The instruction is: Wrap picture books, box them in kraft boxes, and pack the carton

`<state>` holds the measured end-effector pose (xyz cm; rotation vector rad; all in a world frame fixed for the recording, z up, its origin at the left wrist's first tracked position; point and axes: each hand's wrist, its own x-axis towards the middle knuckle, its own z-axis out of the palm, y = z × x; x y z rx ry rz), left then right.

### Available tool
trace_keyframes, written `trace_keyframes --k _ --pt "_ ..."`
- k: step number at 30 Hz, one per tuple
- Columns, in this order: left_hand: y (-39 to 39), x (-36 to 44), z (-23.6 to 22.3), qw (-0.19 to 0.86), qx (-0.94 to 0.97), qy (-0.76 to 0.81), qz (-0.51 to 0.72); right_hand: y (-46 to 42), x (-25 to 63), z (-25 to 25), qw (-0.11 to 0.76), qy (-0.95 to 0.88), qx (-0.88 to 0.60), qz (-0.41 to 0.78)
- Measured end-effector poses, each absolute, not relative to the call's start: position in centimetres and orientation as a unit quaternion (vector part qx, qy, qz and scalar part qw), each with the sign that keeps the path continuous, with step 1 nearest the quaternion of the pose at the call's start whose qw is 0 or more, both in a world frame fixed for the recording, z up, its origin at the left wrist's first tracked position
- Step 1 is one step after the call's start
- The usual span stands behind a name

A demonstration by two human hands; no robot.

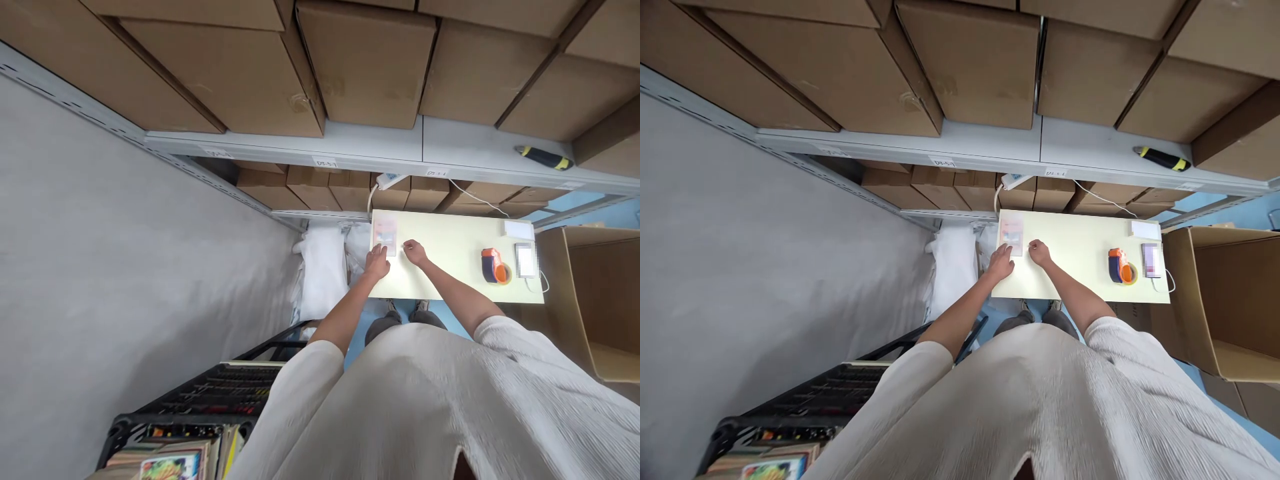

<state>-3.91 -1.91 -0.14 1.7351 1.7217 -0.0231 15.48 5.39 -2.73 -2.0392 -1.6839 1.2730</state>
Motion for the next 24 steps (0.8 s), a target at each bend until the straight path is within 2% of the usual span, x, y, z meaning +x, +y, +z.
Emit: trace_keyframes --k 11,24 --pt "-8.4 0.6 2.7 0.295 0.627 0.719 0.051 2.1 19.9 0.5 0.107 -0.659 -0.605 0.434" --pt "-25.0 11.5 4.6 0.25 0.529 0.799 0.14 -9.2 26.4 2.1 0.118 -0.76 -0.454 0.449"
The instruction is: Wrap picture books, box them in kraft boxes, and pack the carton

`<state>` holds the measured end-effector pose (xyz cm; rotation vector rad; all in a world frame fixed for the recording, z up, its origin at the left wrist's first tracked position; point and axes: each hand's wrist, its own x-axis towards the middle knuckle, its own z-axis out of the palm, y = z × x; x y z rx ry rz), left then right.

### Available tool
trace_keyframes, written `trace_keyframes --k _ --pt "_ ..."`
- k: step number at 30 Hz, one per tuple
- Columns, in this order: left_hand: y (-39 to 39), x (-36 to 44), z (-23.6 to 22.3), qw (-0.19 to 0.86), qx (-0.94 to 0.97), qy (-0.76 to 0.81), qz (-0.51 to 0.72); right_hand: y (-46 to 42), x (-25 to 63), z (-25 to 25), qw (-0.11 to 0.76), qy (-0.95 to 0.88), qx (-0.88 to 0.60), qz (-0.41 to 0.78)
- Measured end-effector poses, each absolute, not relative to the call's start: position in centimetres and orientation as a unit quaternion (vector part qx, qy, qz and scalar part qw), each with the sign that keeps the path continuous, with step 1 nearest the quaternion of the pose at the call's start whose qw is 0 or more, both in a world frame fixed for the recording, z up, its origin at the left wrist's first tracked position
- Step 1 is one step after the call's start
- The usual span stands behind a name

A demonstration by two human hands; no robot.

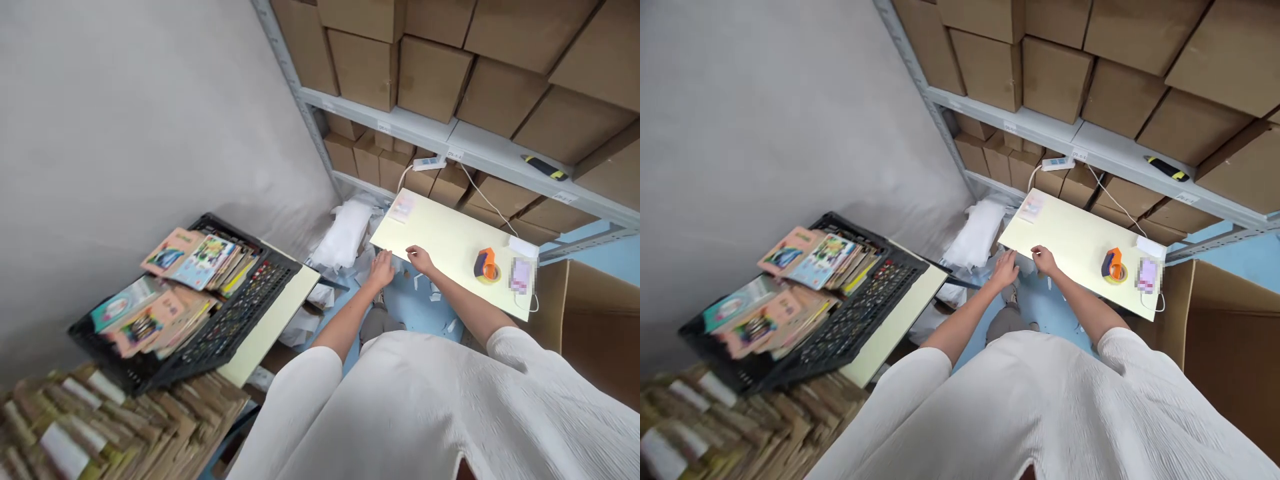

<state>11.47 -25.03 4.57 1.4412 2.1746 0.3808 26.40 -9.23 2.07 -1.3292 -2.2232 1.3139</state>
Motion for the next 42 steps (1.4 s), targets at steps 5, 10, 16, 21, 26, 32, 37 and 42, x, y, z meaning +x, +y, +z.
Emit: trace_keyframes --k 5,10,16,21,26,32,37,42 --pt "-31.6 11.5 6.4 0.232 0.473 0.836 0.155 -13.5 23.9 3.3 0.105 -0.786 -0.391 0.467" --pt "-38.6 9.6 9.4 0.189 0.404 0.877 0.178 -18.7 18.3 5.2 0.098 -0.812 -0.298 0.492" --pt "-50.0 7.5 12.9 0.125 0.304 0.921 0.207 -28.4 11.1 8.3 0.049 -0.842 -0.193 0.502" --pt "-61.9 6.2 16.3 0.059 0.247 0.944 0.211 -40.2 5.6 11.2 0.043 -0.847 -0.085 0.522" --pt "-74.9 5.1 20.9 -0.041 0.215 0.954 0.204 -53.0 1.2 14.7 0.055 -0.838 0.028 0.542" --pt "-89.4 3.9 25.9 -0.142 0.163 0.959 0.186 -66.4 -2.9 19.5 0.081 -0.828 0.141 0.537" --pt "-97.6 3.0 27.4 -0.164 0.086 0.968 0.169 -73.4 -5.0 23.1 0.159 -0.854 0.227 0.44" --pt "-101.1 2.5 27.4 -0.152 0.006 0.975 0.162 -76.5 -5.9 23.9 0.158 -0.895 0.223 0.352"
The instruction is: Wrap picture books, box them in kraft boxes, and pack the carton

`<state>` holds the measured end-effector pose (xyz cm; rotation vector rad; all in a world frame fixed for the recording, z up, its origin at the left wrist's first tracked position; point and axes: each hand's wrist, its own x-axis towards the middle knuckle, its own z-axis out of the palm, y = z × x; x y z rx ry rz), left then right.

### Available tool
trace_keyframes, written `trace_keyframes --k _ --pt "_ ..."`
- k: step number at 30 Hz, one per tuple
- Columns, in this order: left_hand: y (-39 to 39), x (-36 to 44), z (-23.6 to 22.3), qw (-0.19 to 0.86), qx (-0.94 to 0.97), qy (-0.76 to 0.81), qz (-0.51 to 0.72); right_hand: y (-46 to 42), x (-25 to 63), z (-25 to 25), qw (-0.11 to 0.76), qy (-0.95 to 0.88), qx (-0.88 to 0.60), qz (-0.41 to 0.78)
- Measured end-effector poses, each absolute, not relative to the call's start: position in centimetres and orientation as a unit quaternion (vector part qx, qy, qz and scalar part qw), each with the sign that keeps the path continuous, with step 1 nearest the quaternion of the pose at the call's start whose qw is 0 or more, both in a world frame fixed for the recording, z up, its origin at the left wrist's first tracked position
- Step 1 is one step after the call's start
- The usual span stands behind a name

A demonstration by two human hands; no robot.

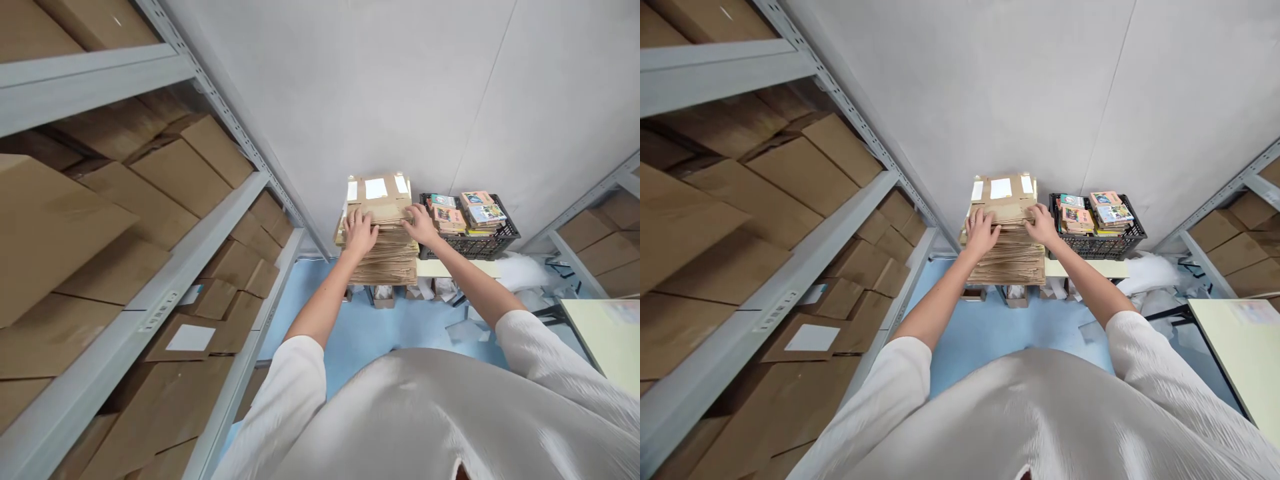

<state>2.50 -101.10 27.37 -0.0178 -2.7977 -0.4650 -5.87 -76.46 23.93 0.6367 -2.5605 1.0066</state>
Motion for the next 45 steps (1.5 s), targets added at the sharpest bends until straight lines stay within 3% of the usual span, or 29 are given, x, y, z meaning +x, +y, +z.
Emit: trace_keyframes --k 19,29,36,45 --pt "-100.8 4.0 27.9 0.143 -0.086 -0.971 -0.17 -76.5 -1.5 25.7 0.21 -0.936 0.201 0.197" --pt "-97.8 2.4 28.9 0.18 -0.164 -0.95 -0.195 -73.0 -0.3 27.5 0.256 -0.912 0.238 0.213" --pt "-90.1 1.1 29.4 0.162 -0.235 -0.944 -0.167 -65.3 1.6 27.2 0.294 -0.921 0.167 0.194" --pt "-71.4 1.9 26.7 0.182 -0.384 -0.886 -0.185 -47.5 9.9 24.3 0.289 -0.956 0.032 0.04"
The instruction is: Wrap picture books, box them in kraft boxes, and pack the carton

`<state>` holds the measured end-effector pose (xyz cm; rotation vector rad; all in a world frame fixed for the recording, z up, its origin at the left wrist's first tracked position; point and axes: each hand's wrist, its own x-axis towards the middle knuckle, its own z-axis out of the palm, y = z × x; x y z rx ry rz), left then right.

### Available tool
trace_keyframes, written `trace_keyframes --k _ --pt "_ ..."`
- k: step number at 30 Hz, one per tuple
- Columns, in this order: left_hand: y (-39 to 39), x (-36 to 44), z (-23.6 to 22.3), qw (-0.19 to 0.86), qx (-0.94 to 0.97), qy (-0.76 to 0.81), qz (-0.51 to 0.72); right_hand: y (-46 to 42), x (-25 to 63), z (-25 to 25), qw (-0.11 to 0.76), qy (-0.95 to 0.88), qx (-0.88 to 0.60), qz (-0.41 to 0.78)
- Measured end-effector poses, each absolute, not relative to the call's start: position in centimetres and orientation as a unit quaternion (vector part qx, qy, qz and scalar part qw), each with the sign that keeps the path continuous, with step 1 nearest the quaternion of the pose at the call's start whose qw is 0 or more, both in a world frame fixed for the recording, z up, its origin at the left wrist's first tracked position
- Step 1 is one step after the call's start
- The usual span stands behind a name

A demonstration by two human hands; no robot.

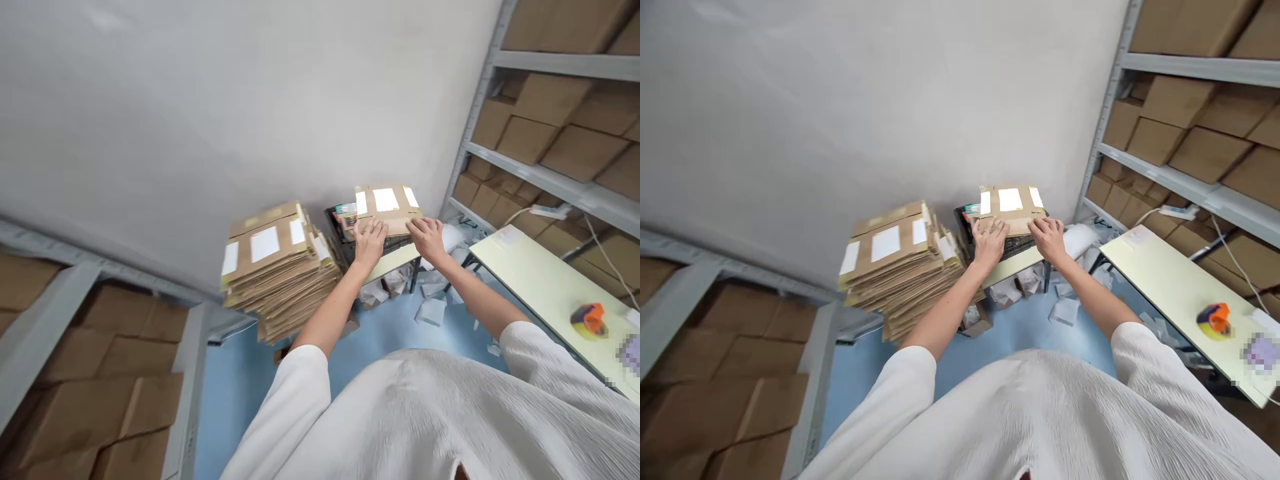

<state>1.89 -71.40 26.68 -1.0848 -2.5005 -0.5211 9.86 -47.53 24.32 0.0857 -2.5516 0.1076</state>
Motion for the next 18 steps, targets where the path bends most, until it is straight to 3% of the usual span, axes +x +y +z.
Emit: trace_keyframes --k 10,18 --pt "-47.8 9.2 21.5 0.099 -0.527 -0.828 -0.165 -27.6 24.6 19.9 0.191 -0.977 -0.096 -0.001" --pt "-32.3 14.0 18.0 0.024 -0.64 -0.753 -0.151 -17.7 34.9 17.3 0.114 -0.964 -0.239 0.027"
